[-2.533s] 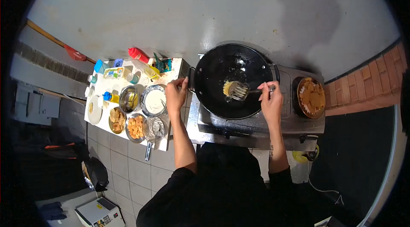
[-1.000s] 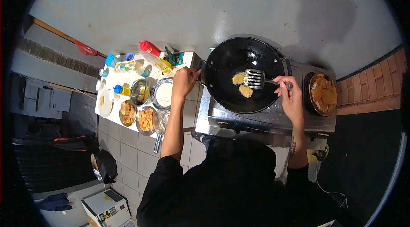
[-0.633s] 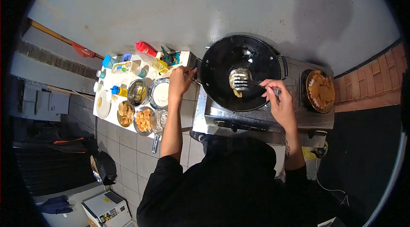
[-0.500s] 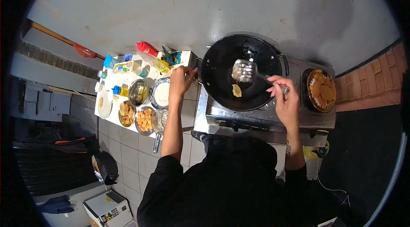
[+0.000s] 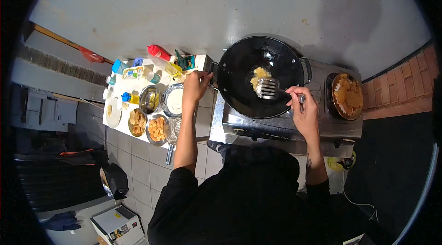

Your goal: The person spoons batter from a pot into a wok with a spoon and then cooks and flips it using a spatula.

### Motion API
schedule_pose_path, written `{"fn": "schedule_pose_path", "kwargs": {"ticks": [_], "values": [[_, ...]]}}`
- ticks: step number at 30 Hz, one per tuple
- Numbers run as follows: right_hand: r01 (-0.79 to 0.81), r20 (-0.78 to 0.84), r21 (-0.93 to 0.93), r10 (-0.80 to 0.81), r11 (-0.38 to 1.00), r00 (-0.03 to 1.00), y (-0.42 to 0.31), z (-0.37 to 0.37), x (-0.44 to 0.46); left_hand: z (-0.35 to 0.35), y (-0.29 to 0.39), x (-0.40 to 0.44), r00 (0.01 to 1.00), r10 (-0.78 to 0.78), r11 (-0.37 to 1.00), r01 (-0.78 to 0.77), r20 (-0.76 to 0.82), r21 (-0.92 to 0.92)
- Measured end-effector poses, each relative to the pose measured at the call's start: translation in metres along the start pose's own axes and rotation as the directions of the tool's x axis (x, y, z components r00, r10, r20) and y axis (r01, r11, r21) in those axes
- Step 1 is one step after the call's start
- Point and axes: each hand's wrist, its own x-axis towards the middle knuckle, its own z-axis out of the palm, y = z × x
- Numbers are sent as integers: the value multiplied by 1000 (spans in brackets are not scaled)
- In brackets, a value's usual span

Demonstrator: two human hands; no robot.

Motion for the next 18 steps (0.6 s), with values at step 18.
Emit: {"fn": "schedule_pose_path", "kwargs": {"ticks": [18], "values": [[-131, -164, -68, 119, 989, 979, 34, 21, 4, -4, 10, -2, 1000, 10, 1000, -10, 18, 10]]}}
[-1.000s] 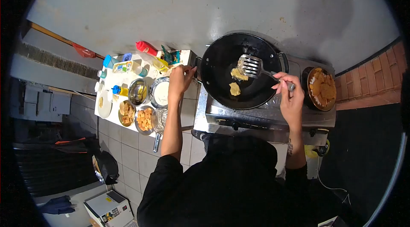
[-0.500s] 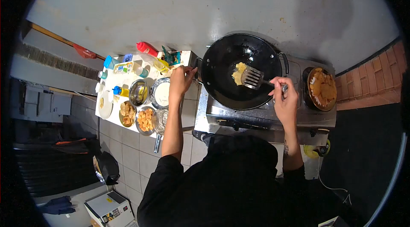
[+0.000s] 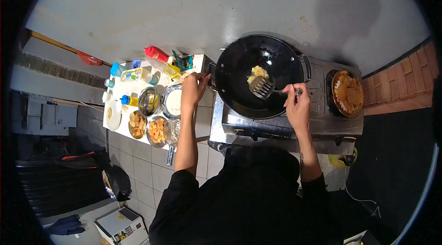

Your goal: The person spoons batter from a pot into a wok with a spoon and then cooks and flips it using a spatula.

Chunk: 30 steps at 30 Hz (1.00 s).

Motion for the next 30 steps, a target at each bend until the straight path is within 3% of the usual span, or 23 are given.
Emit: {"fn": "schedule_pose_path", "kwargs": {"ticks": [5, 7, 11, 14, 17, 19, 26, 28, 30], "values": [[15, -5, -15, -15, 1000, 1000, 9, 7, -2, 1, -1, 0, 1000, 14, 1000, -14, 2, 3], [173, -69, -53, -177, 983, 982, 14, 11, -2, 0, 1, 2, 1000, 4, 1000, -4, 18, -22], [144, -33, -88, -147, 986, 989, 8, 9, -2, -5, 7, 1, 999, -15, 1000, 15, 41, 1], [30, 23, -7, -30, 1000, 999, -9, 6, -2, -4, 5, 2, 999, -4, 1000, 4, 33, 0], [71, 118, -39, -66, 997, 991, -20, 5, -2, -2, 1, 3, 1000, 23, 1000, -23, 5, 3], [231, 97, -35, -226, 972, 969, -22, 3, 0, -4, 1, 3, 1000, 23, 1000, -23, 20, 3], [284, 220, 15, -281, 959, 934, -43, -9, 0, -1, -2, 3, 1000, 8, 1000, -8, 8, -13], [363, 339, -14, -337, 932, 878, -47, -10, -4, -2, -1, 4, 1000, 10, 1000, -10, 15, -7], [410, 343, -17, -380, 912, 859, -44, -8, -11, -2, -2, 4, 1000, 10, 1000, -10, 18, -1]]}}
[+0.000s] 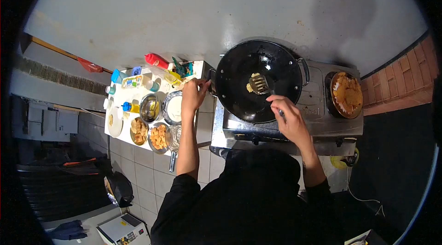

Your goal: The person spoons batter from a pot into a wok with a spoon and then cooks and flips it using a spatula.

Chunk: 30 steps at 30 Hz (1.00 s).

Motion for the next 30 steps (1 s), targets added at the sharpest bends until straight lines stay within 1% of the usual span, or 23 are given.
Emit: {"fn": "schedule_pose_path", "kwargs": {"ticks": [3, 7, 9, 13, 15, 16, 18, 19, 20, 22, 23, 30], "values": [[56, 121, -65, -47, 996, 991, -5, 4, -10, 2, -3, -1, 1000, -8, 1000, 8, -1, -22], [106, 136, -90, -94, 990, 986, -15, -5, -14, 4, -4, -1, 1000, -15, 1000, 15, -10, -13], [126, 193, -76, -109, 989, 975, -19, -10, -17, 6, -6, -2, 1000, -15, 1000, 15, -17, -16], [89, 161, -46, -81, 995, 984, -20, -17, -22, 2, -1, -1, 1000, 0, 1000, 0, -12, -22], [112, -27, -91, -115, 990, 993, -13, -20, -19, 3, -3, -2, 1000, 3, 1000, -3, -11, -15], [42, -101, -70, -49, 997, 994, -10, -21, -16, 3, -2, -2, 1000, -6, 1000, 5, -12, -15], [-94, -187, -6, 91, 996, 978, 5, -23, -12, 4, -2, -2, 1000, -10, 1000, 10, -13, -17], [-92, -240, 6, 90, 996, 966, 14, -22, -8, 5, -3, -3, 1000, -7, 1000, 7, -21, -22], [-88, -243, 4, 86, 996, 966, 20, -20, -4, 6, -4, -3, 999, -4, 1000, 3, -32, -26], [-128, -312, 40, 135, 991, 941, 31, -14, 3, 5, -5, -3, 1000, -1, 1000, 1, -24, -7], [-127, -317, 87, 149, 988, 937, 40, -10, 3, 5, -5, -3, 1000, 2, 1000, -2, -14, 9], [-119, -306, 185, 172, 975, 936, 59, 7, 10, 4, -3, -3, 1000, -4, 1000, 4, -20, -17]]}}
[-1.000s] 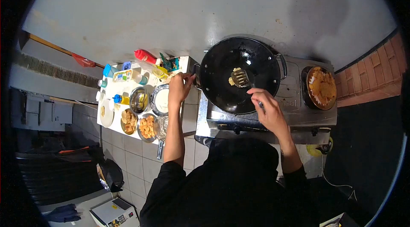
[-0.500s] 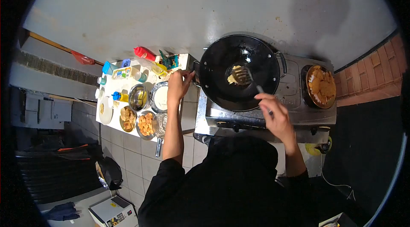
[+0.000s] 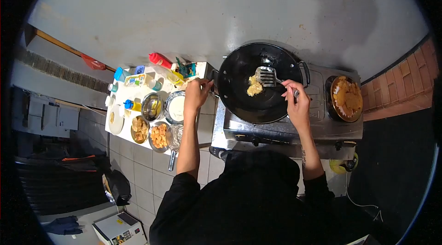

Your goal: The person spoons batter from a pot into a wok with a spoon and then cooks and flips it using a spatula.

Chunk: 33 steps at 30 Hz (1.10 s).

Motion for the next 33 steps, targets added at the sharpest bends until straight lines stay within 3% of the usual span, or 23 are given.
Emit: {"fn": "schedule_pose_path", "kwargs": {"ticks": [22, 28, 33], "values": [[76, 162, -62, -65, 995, 985, -68, -25, -34, -1, -1, 0, 999, 33, 999, -33, 5, 8], [96, 97, -120, -85, 988, 992, -67, -28, -24, -2, 1, -1, 1000, 8, 1000, -8, 20, 4], [-49, -66, -16, 48, 999, 997, -47, -13, -25, 0, 0, -1, 1000, -13, 1000, 13, 16, -5]]}}
